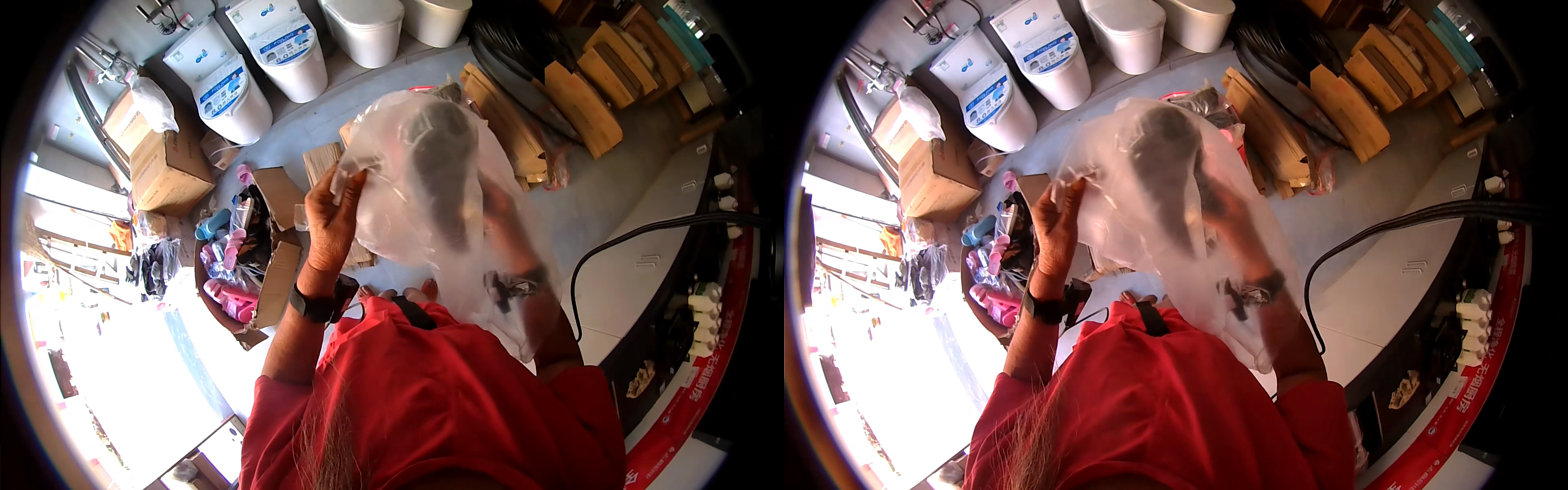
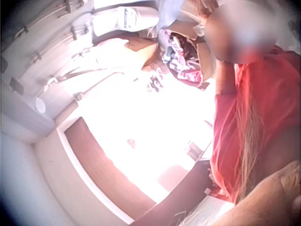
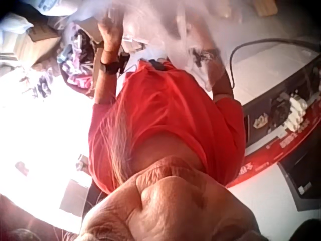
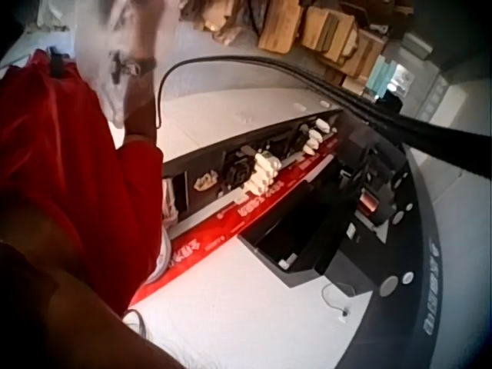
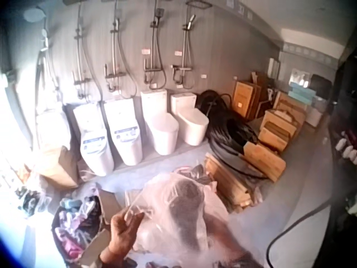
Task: The person places a black sandal into a large plastic bag and then puts a pink sandal into a smaller plastic bag.
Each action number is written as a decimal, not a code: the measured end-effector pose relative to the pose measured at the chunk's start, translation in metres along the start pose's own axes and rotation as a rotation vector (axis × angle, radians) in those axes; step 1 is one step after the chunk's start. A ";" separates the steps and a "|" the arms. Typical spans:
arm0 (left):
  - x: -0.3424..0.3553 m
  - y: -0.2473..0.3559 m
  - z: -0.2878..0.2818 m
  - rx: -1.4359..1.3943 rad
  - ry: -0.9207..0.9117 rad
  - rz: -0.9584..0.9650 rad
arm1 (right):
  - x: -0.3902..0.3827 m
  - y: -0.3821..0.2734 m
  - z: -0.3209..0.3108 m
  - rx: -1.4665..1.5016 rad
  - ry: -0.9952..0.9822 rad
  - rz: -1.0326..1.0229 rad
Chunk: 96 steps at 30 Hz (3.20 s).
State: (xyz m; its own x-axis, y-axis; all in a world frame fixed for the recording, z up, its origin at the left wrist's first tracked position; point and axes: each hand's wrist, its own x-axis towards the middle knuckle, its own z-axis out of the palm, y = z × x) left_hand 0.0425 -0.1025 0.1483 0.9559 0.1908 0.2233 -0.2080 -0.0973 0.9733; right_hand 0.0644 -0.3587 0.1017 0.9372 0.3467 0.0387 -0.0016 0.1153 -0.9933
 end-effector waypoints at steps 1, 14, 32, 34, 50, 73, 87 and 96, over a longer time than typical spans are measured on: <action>-0.001 0.000 0.000 0.021 -0.047 -0.010 | 0.003 0.005 0.002 0.047 0.027 0.020; 0.004 -0.003 -0.002 0.080 -0.418 -0.065 | 0.018 0.035 0.003 0.253 0.204 0.024; -0.031 -0.055 0.020 -0.509 -0.488 -0.292 | 0.000 0.026 -0.014 0.141 0.133 -0.016; -0.032 -0.064 0.024 -0.326 -0.477 -0.158 | -0.005 0.027 -0.013 0.103 0.092 -0.003; -0.033 -0.077 0.047 0.124 -0.476 0.129 | -0.019 0.022 -0.010 0.027 0.017 0.022; 0.001 0.001 0.028 -0.318 -0.381 -0.134 | -0.007 0.029 0.000 0.063 0.092 -0.012; 0.018 -0.066 -0.004 -0.717 -0.072 -0.413 | -0.023 0.094 -0.057 -0.257 -0.005 -0.015; 0.020 -0.080 -0.067 -0.656 -0.047 -0.392 | -0.083 0.069 -0.115 -0.728 0.556 0.083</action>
State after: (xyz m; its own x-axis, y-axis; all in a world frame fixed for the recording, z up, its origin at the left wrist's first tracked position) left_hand 0.0642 -0.0259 0.0783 0.9899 0.0482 -0.1332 0.0821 0.5718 0.8163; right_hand 0.0267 -0.4865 0.0177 0.9770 -0.1914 0.0935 -0.0332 -0.5702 -0.8208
